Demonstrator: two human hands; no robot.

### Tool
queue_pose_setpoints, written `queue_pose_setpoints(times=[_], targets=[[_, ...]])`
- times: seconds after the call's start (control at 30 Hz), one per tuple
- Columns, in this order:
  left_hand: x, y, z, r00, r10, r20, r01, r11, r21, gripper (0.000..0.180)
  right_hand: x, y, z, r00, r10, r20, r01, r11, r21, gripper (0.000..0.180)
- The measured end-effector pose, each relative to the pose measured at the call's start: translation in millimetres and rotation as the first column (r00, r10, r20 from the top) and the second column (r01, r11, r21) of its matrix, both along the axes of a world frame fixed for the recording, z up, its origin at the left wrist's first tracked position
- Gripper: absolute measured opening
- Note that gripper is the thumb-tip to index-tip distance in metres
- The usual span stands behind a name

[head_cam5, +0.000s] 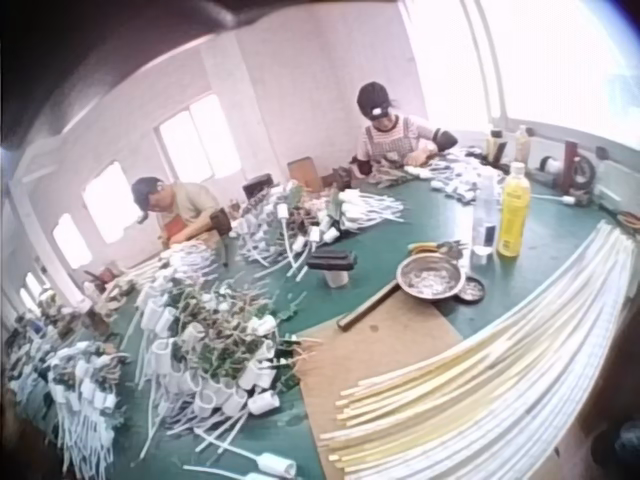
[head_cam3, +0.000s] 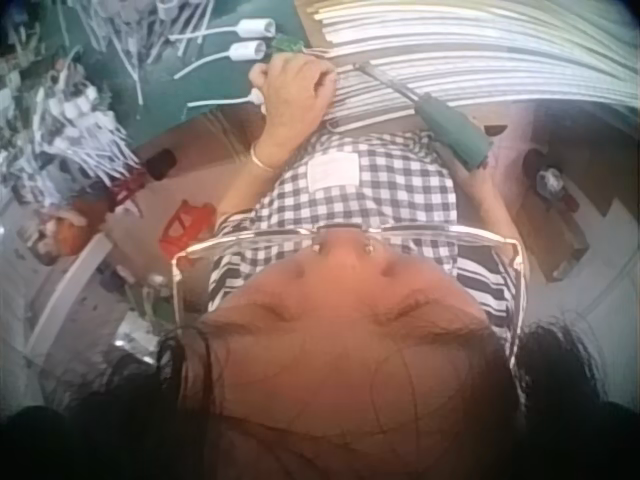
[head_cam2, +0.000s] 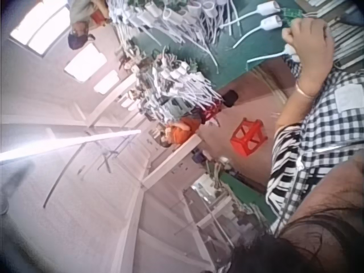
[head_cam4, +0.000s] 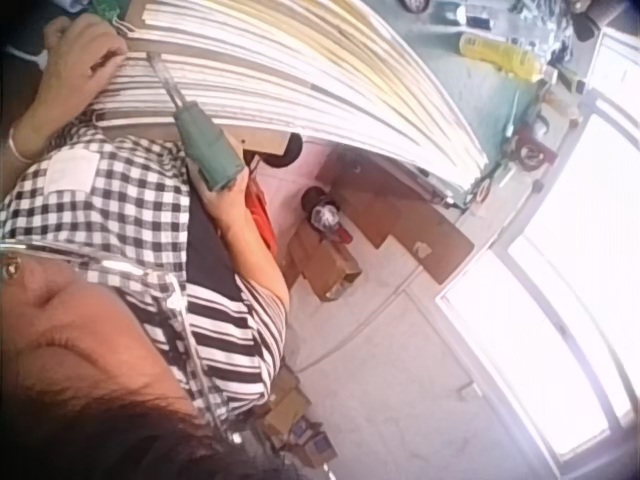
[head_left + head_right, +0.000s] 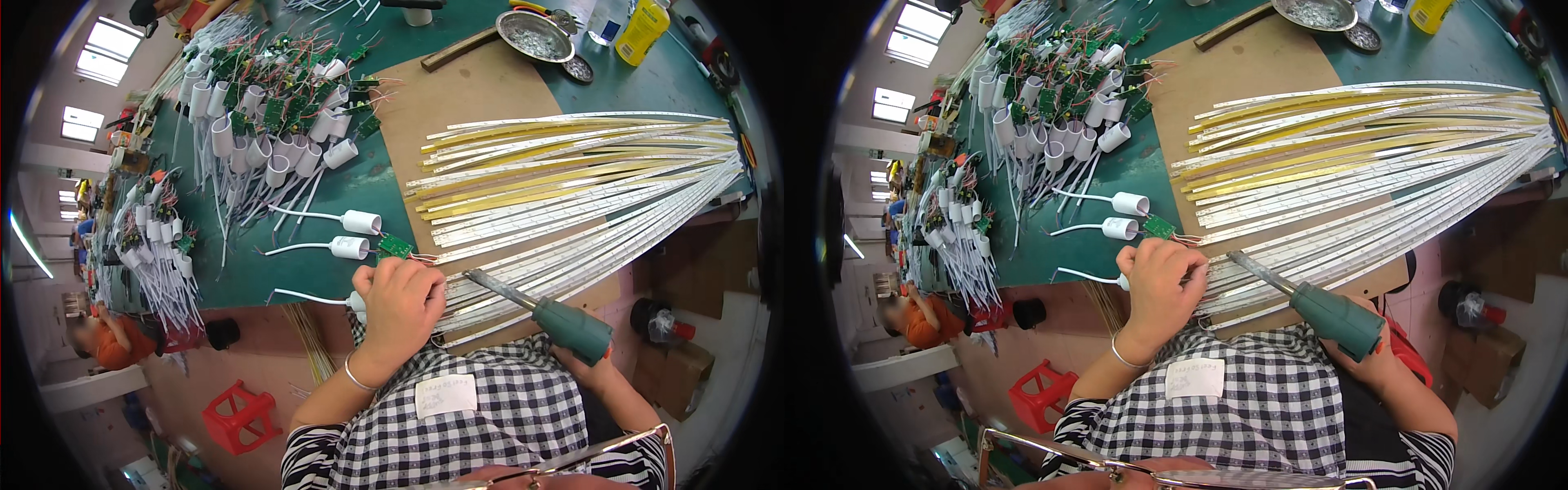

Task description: The person solders wires from driver units onto LED light strips one at a time using a soldering iron.

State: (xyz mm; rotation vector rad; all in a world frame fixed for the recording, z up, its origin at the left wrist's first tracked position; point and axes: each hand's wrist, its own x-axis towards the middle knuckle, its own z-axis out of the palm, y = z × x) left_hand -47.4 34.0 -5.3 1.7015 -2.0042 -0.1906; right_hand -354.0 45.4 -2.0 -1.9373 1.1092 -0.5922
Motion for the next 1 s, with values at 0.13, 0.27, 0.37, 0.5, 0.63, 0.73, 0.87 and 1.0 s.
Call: queue_pose_setpoints(times=[0.13, 0.27, 0.37, 0.5, 0.63, 0.73, 0.87, 1.0], targets=[[2.6, -0.8, -1.0, 0.999, 0.002, -0.035, -0.001, 1.000, 0.016, 0.012, -1.1, -1.1, 0.4, 1.000, 0.023, -0.003, -0.023, 1.000, -0.015, 0.032], [5.2, -2.6, -1.4, 1.000, -0.014, -0.002, 0.014, 1.000, 0.019, 0.011, -2.3, -1.1, 1.1, 0.999, 0.027, -0.017, -0.027, 1.000, 0.003, 0.031], [6.4, -3.3, -1.0, 0.999, -0.012, 0.034, 0.011, 0.999, 0.037, 0.009, -2.6, -0.3, 1.6, 1.000, 0.013, 0.008, -0.013, 1.000, 0.027, 0.032], [9.3, -4.2, -0.6, 0.999, -0.033, 0.030, 0.033, 0.999, 0.025, 0.008, -1.6, 0.1, 1.9, 1.000, -0.008, 0.011, 0.007, 0.998, 0.061, 0.033], [9.9, -3.9, -0.8, 0.999, -0.040, 0.017, 0.040, 0.999, 0.022, 0.009, -3.4, -1.3, 2.1, 1.000, 0.016, -0.007, -0.016, 0.997, 0.070, 0.034], [7.8, -2.3, -1.5, 0.998, -0.033, 0.056, 0.033, 0.999, 0.011, 0.010, -4.7, -0.2, 0.0, 1.000, 0.016, 0.001, -0.016, 0.998, 0.065, 0.033], [4.8, -0.8, -4.0, 0.990, -0.037, 0.139, 0.044, 0.998, -0.048, 0.012, -4.9, 3.7, -5.1, 1.000, 0.016, -0.003, -0.016, 1.000, -0.012, 0.031], [3.9, -0.2, -5.5, 0.989, -0.034, 0.142, 0.044, 0.997, -0.070, 0.014, -9.1, 1.8, -7.2, 0.998, 0.067, 0.005, -0.067, 0.998, 0.000, 0.031]])
